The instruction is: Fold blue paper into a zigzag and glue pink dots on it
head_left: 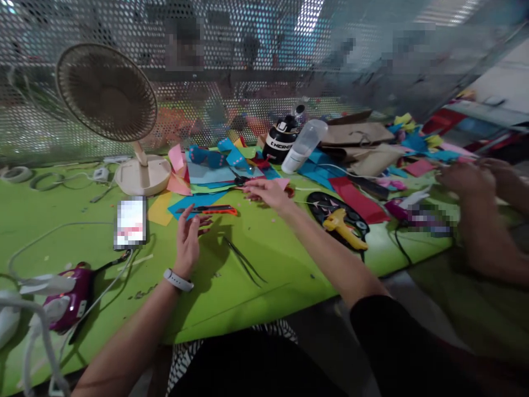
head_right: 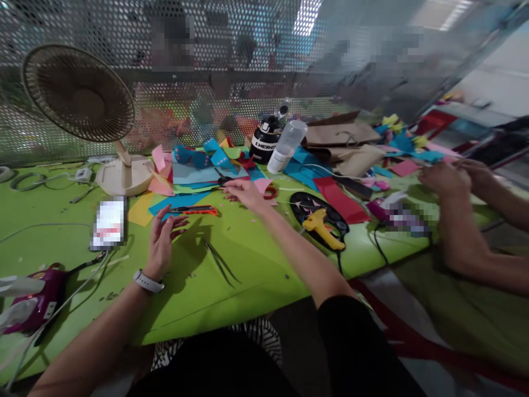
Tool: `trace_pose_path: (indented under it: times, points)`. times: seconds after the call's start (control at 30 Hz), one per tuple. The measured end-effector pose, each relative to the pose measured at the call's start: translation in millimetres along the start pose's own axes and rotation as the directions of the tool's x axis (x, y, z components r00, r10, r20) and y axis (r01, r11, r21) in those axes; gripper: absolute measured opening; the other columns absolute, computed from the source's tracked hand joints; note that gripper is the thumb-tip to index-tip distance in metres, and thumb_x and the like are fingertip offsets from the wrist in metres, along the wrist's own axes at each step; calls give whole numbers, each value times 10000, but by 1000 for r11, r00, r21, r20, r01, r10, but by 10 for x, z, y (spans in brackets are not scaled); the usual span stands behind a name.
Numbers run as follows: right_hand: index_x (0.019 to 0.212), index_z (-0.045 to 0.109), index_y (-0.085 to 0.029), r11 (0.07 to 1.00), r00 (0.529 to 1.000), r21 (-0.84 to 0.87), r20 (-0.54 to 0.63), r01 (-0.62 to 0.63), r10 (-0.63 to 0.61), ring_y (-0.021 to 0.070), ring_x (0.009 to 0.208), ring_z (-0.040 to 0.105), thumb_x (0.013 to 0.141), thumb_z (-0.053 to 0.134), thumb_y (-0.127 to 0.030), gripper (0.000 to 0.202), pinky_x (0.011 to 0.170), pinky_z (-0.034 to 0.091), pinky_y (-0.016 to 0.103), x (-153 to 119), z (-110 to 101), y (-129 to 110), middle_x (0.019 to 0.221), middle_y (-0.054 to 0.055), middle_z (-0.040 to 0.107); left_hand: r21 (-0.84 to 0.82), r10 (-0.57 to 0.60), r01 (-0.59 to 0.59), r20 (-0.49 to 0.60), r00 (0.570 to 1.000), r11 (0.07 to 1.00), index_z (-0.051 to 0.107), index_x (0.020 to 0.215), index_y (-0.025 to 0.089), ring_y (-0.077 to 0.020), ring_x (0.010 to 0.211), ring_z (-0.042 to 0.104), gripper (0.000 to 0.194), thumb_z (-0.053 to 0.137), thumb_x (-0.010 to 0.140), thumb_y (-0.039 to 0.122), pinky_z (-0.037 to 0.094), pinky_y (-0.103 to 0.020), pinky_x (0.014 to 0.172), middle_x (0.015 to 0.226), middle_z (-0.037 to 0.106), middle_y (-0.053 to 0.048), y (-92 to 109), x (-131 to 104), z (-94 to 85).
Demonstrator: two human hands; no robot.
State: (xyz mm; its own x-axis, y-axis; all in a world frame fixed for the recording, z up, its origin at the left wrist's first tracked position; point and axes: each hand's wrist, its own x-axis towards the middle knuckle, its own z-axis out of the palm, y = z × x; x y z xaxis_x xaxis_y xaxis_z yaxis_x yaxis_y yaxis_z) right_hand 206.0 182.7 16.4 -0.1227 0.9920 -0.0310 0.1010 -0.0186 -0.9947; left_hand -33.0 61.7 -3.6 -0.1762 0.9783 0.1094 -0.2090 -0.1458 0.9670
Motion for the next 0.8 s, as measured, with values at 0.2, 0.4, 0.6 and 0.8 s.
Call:
trace_pose_path:
  times: [0.2,0.4,0.6,0.8]
  points:
    - [935,707,-191,969,972,-248,232,15,45,126,626,680,813,683,-329,187,571,539,244,-797,-113,63,803,43,742,27,-15,13,53,998,1000,542,1237,202,-199,922,682,476,632,848,461,535,-329,774,1024,700,-88,6,-11,42]
    - [780,693,-187,847,928,-523,353,93,116,133,516,629,862,605,-439,280,526,461,241,-1193,-206,53,579,3,663,114,-5,-11,142,990,993,568,1183,199,-190,902,684,422,654,827,409,544,-329,769,985,709,-69,1,-54,89]
    - [639,604,-188,802,921,-593,349,72,175,116,437,583,811,620,-545,397,449,392,217,-1111,-347,64,509,-19,614,171,4,-40,205,979,984,570,1193,188,-191,923,677,410,643,840,382,546,-361,820,1011,712,-77,-6,-59,82]
    - [696,604,-197,804,991,-586,-13,98,-131,127,455,607,837,626,-457,296,439,431,218,-750,-630,8,544,-9,625,192,15,-56,207,978,980,589,1179,181,-193,945,676,375,633,856,366,545,-377,847,1030,715,-87,-4,-59,74]
